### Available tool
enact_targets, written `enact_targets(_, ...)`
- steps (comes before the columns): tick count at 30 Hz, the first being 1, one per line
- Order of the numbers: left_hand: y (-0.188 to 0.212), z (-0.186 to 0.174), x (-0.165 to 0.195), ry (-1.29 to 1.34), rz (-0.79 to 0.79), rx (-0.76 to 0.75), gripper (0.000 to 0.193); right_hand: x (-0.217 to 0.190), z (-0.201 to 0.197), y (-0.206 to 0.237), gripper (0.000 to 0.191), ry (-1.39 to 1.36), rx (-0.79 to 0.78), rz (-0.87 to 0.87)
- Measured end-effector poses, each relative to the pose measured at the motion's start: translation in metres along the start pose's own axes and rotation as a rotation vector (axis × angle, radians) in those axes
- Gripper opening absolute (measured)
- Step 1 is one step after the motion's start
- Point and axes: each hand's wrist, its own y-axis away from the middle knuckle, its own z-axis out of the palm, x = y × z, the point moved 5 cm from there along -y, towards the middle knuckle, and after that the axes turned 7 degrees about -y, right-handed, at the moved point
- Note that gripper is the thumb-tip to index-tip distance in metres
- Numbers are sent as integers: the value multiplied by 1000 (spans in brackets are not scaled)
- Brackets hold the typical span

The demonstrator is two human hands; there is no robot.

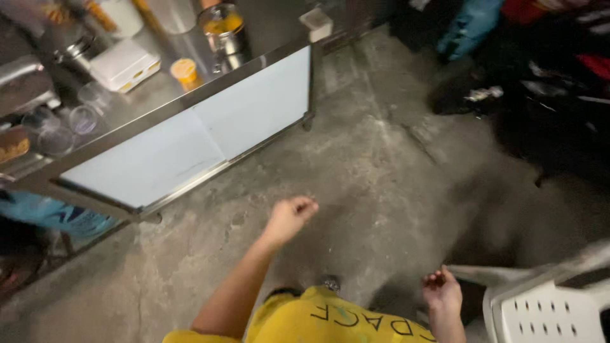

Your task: The person squeezes sauce from a squeeze bottle onto a round flatbread on the table, then walks to a nearby counter to pick up a container of fried filling and returns. They slice a cucumber on a cutting board and place the cucumber slices and filling onto the sauced flatbread to assemble a wrap.

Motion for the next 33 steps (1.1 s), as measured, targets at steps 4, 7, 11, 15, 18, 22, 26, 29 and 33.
enact_targets(4,-139,-46,-61,183,-10,179,24,-3,121,-69,30,14,-51,6)
enact_targets(7,-233,-98,-122,205,-4,301,21,30,216,-109,27,22,-36,-18)
enact_targets(11,-348,-173,-192,285,-104,256,21,91,306,-133,33,-22,223,7)
enact_targets(15,-490,-275,-224,192,-3,307,18,173,434,-151,33,20,248,31)
enact_targets(18,-616,-370,-225,-4,48,330,19,231,526,-156,29,37,238,57)
enact_targets(22,-755,-478,-208,-104,304,516,18,281,582,-156,26,141,284,26)
enact_targets(26,-823,-529,-217,71,329,543,12,307,540,-145,23,291,363,-28)
enact_targets(29,-876,-557,-202,157,575,613,16,311,513,-141,21,398,421,-58)
enact_targets(33,-944,-581,-209,-907,426,819,40,327,515,-144,20,612,507,-73)
